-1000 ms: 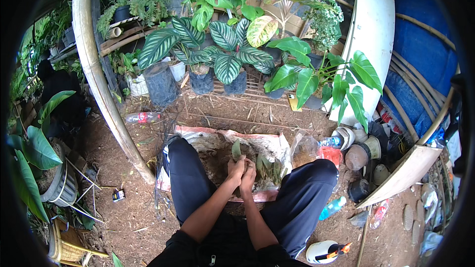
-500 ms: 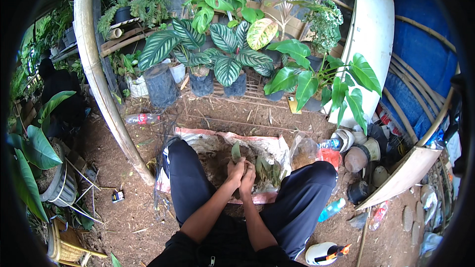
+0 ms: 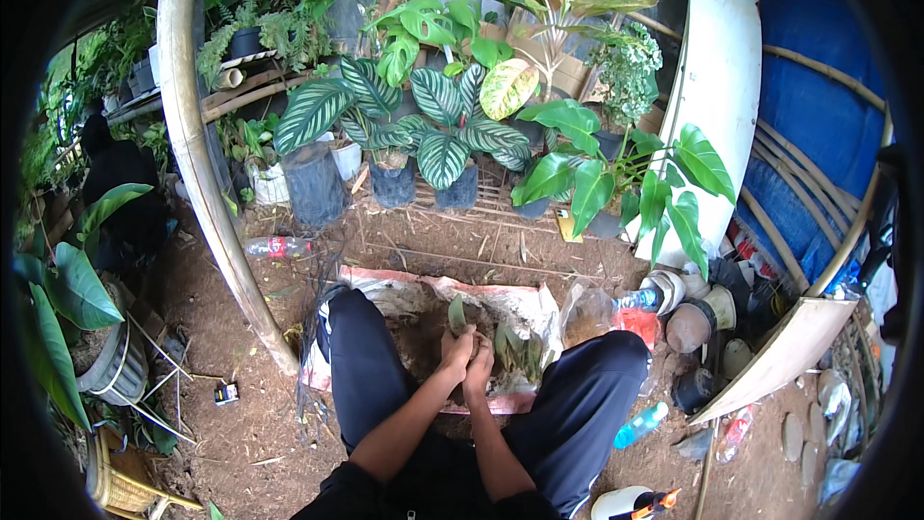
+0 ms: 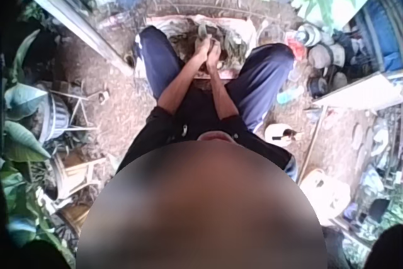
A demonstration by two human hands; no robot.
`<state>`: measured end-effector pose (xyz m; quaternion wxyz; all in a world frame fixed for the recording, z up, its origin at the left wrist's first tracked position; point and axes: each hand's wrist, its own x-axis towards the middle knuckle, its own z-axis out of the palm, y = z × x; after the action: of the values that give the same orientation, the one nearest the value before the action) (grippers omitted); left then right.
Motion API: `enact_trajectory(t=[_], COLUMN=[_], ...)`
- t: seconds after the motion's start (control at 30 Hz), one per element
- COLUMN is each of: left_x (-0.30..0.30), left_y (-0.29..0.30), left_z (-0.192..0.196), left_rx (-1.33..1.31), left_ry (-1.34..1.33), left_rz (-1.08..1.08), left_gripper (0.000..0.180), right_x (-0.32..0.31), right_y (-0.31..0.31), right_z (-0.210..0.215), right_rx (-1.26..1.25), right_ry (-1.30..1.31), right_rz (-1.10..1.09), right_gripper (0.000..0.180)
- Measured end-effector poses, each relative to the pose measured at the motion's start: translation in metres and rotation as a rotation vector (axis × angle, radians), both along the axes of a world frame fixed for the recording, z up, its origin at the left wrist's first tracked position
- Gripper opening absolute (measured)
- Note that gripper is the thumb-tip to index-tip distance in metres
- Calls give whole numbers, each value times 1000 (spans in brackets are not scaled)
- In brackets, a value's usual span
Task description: The person sits cross-legged and packs soil around a small plant held in a bag, using both hands to press and shape the soil. The person continues to adjust the soil and plant within the bag throughout the clip.
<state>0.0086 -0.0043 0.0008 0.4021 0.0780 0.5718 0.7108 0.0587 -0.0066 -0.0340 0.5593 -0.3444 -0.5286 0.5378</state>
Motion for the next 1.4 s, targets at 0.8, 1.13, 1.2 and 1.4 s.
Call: enact_trajectory(t=[0.8,1.13,1.2,1.4], left_x=[-2,-3,-3,-7], left_y=[4,-1,1,3], left_z=[-4,2,1,0], left_rx=[40,27,33,2], left_ry=[11,33,49,-8], left_rz=[-11,-84,-50,-89], left_gripper=[29,44,43,42], right_x=[0,10,9,5], right_y=[-1,-4,-4,-5], right_z=[15,31,33,32], right_rx=[213,240,210,247], right_ry=[-122,-238,-236,-151], right_rz=[-99,-63,-52,-39], right_gripper=[34,36,36,32])
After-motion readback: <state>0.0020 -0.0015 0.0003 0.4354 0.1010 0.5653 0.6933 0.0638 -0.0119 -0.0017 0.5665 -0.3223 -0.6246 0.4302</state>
